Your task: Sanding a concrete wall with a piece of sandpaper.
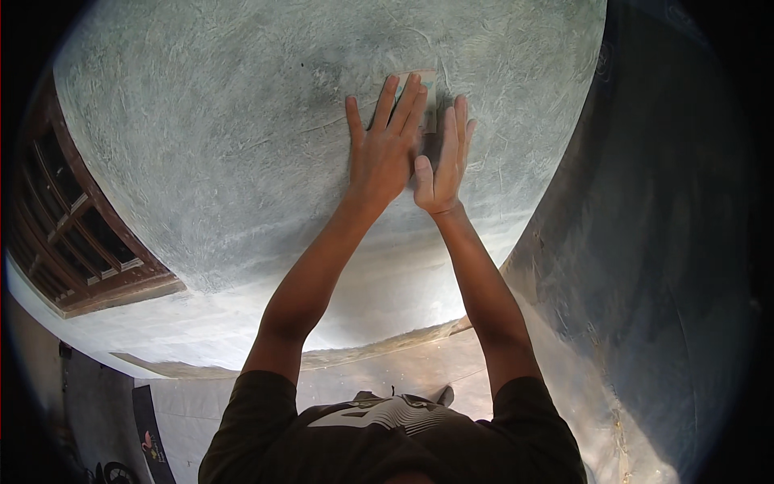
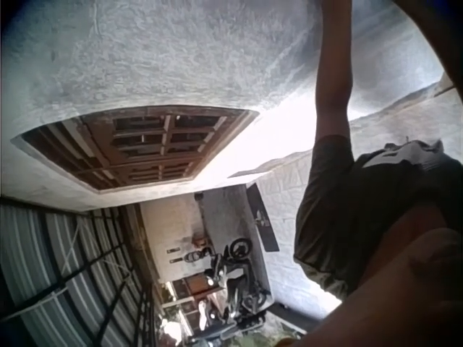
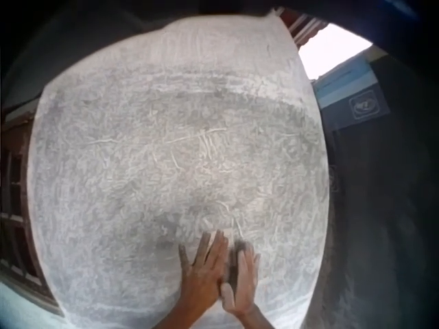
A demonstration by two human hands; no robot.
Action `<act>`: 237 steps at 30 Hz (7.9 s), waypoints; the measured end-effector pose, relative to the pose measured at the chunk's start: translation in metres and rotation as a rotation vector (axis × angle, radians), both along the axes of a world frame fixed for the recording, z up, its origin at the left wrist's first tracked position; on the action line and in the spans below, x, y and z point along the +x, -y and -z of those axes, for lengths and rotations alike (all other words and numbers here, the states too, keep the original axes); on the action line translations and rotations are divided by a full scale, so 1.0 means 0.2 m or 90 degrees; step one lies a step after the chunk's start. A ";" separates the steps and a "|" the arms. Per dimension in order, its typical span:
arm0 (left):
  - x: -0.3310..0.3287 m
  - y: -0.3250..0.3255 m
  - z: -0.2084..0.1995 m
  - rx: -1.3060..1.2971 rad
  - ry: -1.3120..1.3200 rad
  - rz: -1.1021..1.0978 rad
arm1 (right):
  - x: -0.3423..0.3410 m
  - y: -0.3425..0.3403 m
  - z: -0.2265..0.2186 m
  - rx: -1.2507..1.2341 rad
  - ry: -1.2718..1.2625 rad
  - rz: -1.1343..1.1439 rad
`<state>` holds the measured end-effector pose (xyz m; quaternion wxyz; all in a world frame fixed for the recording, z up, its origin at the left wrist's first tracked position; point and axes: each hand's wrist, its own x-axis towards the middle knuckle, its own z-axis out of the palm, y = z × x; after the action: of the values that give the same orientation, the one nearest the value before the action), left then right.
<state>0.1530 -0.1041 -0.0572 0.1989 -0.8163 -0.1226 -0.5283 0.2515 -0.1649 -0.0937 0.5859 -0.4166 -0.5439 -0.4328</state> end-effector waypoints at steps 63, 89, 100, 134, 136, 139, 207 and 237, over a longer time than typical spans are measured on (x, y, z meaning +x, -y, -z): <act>-0.27 -0.31 -0.23 0.269 -0.120 -0.046 | -0.08 -0.09 -0.10 -0.164 0.053 0.274; -0.28 -0.26 -0.25 0.272 -0.137 -0.132 | -0.12 -0.05 0.08 -0.246 0.025 0.278; -0.27 -0.28 -0.24 0.247 -0.120 -0.075 | -0.13 -0.06 0.16 -0.294 0.010 0.270; -0.29 -0.28 -0.28 0.314 -0.139 -0.084 | -0.15 -0.04 -0.03 -0.234 -0.071 0.299; -0.30 -0.27 -0.28 0.288 -0.139 -0.075 | -0.12 -0.03 -0.19 -0.196 -0.077 0.326; -0.32 -0.25 -0.28 0.239 -0.160 -0.054 | -0.12 -0.04 -0.13 -0.175 -0.074 0.323; -0.25 -0.25 -0.19 0.174 -0.061 0.020 | -0.24 -0.17 0.11 -0.114 -0.234 0.325; -0.22 -0.27 -0.18 0.204 -0.029 0.041 | -0.12 -0.14 -0.22 -0.046 -0.095 0.333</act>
<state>0.1091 -0.0506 -0.0220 0.3122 -0.7896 -0.0061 -0.5283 0.2269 -0.1375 -0.0495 0.4771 -0.5945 -0.3882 -0.5179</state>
